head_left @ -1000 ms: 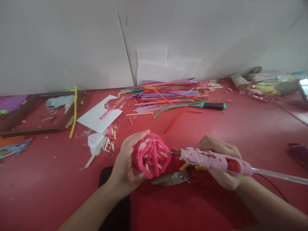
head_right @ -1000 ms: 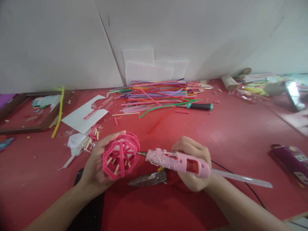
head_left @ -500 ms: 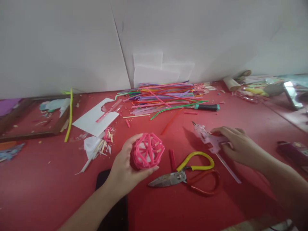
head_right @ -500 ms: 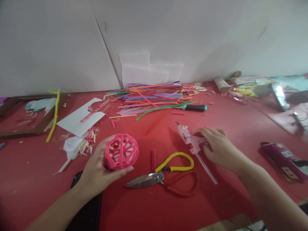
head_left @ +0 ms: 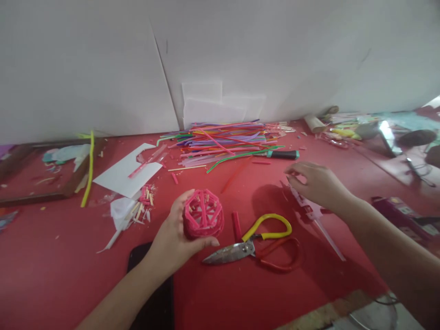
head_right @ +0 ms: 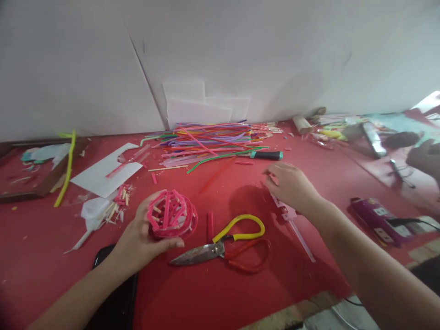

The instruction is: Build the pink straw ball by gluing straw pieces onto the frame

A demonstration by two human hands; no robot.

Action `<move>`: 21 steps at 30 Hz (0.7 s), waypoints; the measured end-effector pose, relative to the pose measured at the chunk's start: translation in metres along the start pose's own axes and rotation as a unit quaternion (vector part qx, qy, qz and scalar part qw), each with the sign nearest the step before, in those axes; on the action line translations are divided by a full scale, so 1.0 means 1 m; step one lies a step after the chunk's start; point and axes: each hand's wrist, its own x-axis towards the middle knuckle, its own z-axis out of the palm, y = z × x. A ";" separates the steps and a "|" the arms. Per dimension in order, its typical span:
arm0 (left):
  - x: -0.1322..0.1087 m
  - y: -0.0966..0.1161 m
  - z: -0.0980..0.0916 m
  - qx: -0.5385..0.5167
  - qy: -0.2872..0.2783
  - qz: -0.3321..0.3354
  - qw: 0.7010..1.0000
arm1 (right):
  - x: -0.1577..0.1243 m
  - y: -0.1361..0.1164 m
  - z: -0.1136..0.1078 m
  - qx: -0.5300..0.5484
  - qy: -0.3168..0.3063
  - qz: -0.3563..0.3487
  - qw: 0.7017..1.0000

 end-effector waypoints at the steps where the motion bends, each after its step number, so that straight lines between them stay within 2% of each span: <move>1: 0.000 0.000 0.000 0.000 -0.002 0.003 1.000 | 0.016 -0.008 0.001 -0.012 -0.025 -0.018 0.999; 6: 0.000 0.003 -0.002 -0.021 -0.017 0.011 1.000 | 0.081 -0.025 0.011 -0.084 -0.137 -0.066 0.985; 9: -0.002 0.005 -0.002 -0.045 -0.037 -0.001 0.998 | 0.098 -0.026 0.015 -0.108 -0.181 -0.072 0.975; 11: -0.003 0.006 -0.001 -0.050 -0.047 -0.009 0.998 | 0.101 -0.028 0.010 -0.108 -0.197 -0.079 0.971; 14: -0.005 0.006 0.001 -0.051 -0.058 -0.011 0.997 | 0.101 -0.039 -0.013 -0.073 -0.202 -0.111 0.970; 17: -0.004 0.004 0.001 -0.023 -0.062 0.004 0.998 | 0.094 -0.066 -0.048 0.009 -0.205 -0.158 0.966; 19: -0.004 0.003 0.001 0.002 -0.058 0.017 0.998 | 0.089 -0.091 -0.072 0.126 -0.221 -0.209 0.944; 21: -0.004 0.004 0.000 0.006 -0.052 0.025 0.998 | 0.086 -0.118 -0.091 0.164 -0.269 -0.256 0.914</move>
